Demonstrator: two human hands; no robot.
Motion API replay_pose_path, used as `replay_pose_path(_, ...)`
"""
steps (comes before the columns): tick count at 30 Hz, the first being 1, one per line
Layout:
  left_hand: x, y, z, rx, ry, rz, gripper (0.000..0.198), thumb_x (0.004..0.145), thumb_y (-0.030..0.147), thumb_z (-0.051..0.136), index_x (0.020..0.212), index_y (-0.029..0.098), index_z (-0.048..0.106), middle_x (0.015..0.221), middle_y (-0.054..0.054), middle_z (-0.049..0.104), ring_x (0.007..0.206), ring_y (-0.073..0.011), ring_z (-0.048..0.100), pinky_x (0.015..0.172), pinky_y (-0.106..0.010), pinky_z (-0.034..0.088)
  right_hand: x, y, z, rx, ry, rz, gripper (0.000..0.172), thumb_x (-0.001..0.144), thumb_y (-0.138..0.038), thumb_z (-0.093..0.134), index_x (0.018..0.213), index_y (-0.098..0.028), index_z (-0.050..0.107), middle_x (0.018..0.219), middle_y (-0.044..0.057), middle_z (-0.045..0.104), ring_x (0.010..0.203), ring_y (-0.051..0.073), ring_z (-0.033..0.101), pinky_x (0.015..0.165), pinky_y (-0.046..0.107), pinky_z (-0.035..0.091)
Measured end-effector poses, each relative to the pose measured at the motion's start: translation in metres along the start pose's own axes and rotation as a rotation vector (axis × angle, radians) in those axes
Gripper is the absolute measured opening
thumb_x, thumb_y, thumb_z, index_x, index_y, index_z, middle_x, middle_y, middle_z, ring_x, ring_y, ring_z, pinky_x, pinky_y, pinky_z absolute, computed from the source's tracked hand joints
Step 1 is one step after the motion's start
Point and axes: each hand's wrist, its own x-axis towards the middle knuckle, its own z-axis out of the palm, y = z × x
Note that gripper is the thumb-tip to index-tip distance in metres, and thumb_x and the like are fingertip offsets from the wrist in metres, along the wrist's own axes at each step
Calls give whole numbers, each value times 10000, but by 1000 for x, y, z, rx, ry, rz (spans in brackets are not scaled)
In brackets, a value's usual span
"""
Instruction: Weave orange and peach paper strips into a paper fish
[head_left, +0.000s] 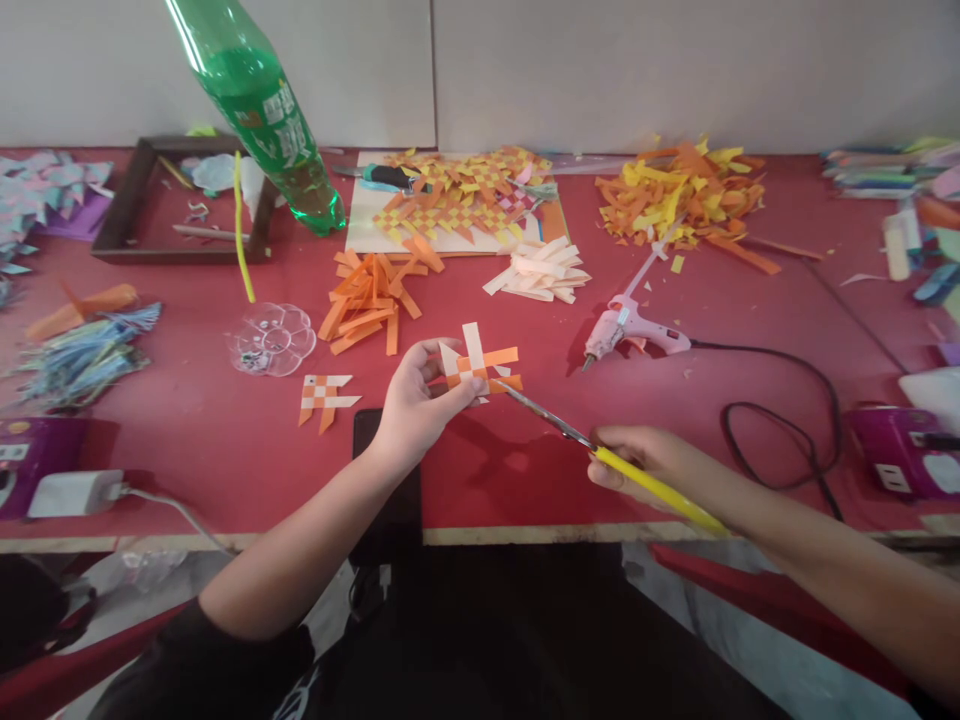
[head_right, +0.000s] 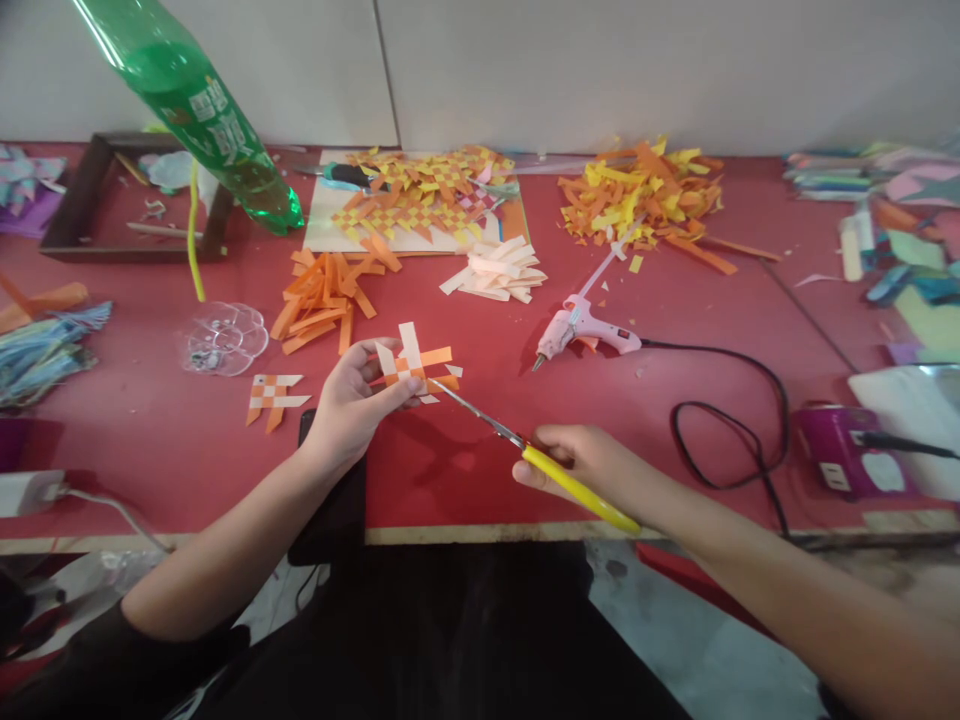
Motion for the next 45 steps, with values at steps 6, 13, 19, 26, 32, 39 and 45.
replay_pose_path(6,1,-1,0,-8,-6,-3,380,716,208,816,1018,186,585,888,-11,689,681,-130,716,681,-260,628,0,1,1,-49,46,-50,553,719,-705,625,657,-218,371,604,-73,251,553,93,241,505,247,175)
replay_pose_path(13,0,-1,1,-10,-10,2,356,725,212,810,1005,192,591,892,-8,685,690,-126,715,679,-247,627,-1,-1,0,-25,27,-33,550,715,-683,652,659,-215,368,607,-76,249,560,90,218,519,254,147)
replay_pose_path(19,1,-1,1,-9,-3,1,370,717,218,816,1008,186,590,884,-11,686,688,-132,716,673,-257,628,-2,-4,1,36,25,4,529,690,-648,698,660,-222,386,571,-85,240,504,72,200,492,256,103)
replay_pose_path(26,1,-1,0,-8,-9,-5,362,733,197,803,1023,183,587,877,2,689,665,-112,713,668,-237,627,0,1,0,48,1,36,514,693,-631,707,668,-229,388,517,-100,246,433,58,214,417,235,107)
replay_pose_path(32,1,-2,-1,-8,-11,-10,371,733,194,801,1033,179,584,882,-1,693,677,-121,721,674,-246,631,1,2,0,63,-22,58,526,664,-654,714,659,-234,397,441,-104,293,377,66,271,384,231,176)
replay_pose_path(39,1,-1,0,-17,1,-16,396,724,192,805,1040,173,567,820,0,697,675,-134,718,655,-253,624,-1,1,2,62,20,52,549,648,-670,718,640,-229,391,447,-95,305,382,64,282,385,222,183)
replay_pose_path(45,2,-2,-1,-32,9,-10,399,743,212,794,1066,174,563,812,6,702,663,-116,697,659,-244,606,-3,1,1,91,20,50,540,669,-665,706,659,-224,394,443,-103,295,373,54,277,384,213,189)
